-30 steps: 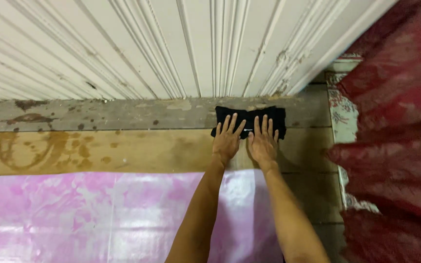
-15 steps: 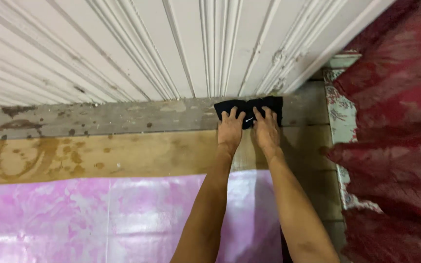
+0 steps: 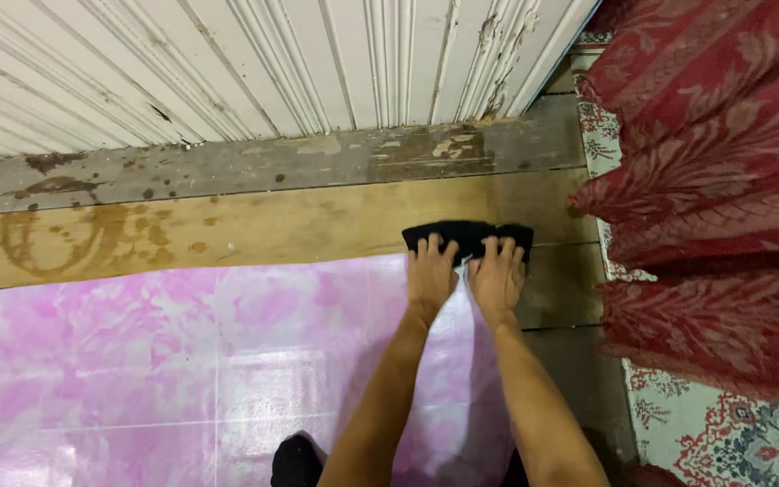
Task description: Washing and wringing out a black garment in a bucket on the floor.
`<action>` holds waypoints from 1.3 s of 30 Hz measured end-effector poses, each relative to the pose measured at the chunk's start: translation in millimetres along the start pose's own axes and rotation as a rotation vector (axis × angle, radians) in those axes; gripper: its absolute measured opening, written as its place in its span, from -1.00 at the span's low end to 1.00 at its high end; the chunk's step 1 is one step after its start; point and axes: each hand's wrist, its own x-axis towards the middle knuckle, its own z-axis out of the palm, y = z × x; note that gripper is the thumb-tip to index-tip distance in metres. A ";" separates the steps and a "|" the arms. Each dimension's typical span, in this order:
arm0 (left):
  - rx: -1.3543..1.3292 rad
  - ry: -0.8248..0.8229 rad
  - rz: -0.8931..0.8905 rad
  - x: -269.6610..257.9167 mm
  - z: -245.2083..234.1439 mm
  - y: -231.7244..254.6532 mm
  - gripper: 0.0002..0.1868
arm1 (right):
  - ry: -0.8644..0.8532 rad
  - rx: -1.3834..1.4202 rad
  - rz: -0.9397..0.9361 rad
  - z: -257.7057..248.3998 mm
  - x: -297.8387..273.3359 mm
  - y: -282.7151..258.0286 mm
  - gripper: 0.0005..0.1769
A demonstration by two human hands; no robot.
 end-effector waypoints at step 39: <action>0.058 0.108 0.047 211.1 8.2 -40.1 -0.62 | 0.012 0.160 -0.251 72.5 214.0 2.8 -0.38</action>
